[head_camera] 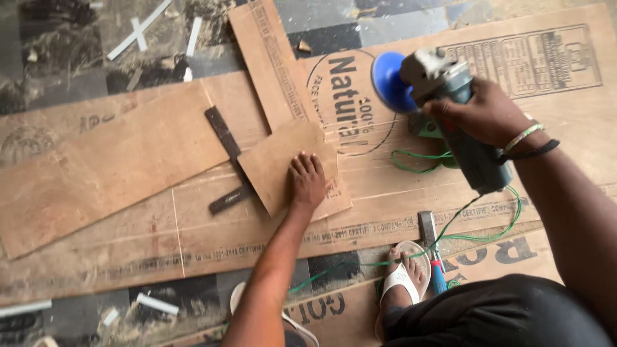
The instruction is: Sanding the edges of a small wooden board using an angle grinder.
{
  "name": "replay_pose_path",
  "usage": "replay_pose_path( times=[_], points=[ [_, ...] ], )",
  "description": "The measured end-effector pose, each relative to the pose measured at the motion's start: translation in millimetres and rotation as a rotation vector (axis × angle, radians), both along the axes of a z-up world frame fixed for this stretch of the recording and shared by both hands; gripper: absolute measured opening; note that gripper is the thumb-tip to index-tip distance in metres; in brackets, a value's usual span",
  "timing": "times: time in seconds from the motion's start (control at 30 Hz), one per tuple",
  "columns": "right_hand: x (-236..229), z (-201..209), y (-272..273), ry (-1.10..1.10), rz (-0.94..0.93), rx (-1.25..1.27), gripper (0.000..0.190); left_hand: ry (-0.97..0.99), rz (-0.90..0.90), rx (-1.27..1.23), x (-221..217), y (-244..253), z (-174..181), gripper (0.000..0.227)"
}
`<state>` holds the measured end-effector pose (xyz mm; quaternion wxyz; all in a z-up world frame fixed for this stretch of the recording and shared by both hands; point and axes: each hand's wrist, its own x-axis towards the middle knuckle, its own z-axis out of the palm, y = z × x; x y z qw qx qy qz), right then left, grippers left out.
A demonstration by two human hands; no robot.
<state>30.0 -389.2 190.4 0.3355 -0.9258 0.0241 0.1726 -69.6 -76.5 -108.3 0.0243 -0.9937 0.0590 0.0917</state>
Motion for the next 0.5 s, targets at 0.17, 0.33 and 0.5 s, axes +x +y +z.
replay_pose_path(
  times=[0.17,0.33,0.5],
  points=[
    [7.0,-2.7,10.9,-0.019,-0.04,0.07,0.054,-0.393,-0.137,-0.177,16.6,49.6,50.1,0.065],
    [12.6,17.2,31.7,-0.14,0.058,0.104,0.047,-0.583,0.259,-0.67,45.0,91.7,139.4,0.033],
    [14.5,43.6,36.8,-0.204,0.071,0.095,0.048,-0.867,0.437,-1.118,62.5,79.9,116.6,0.041]
  ],
)
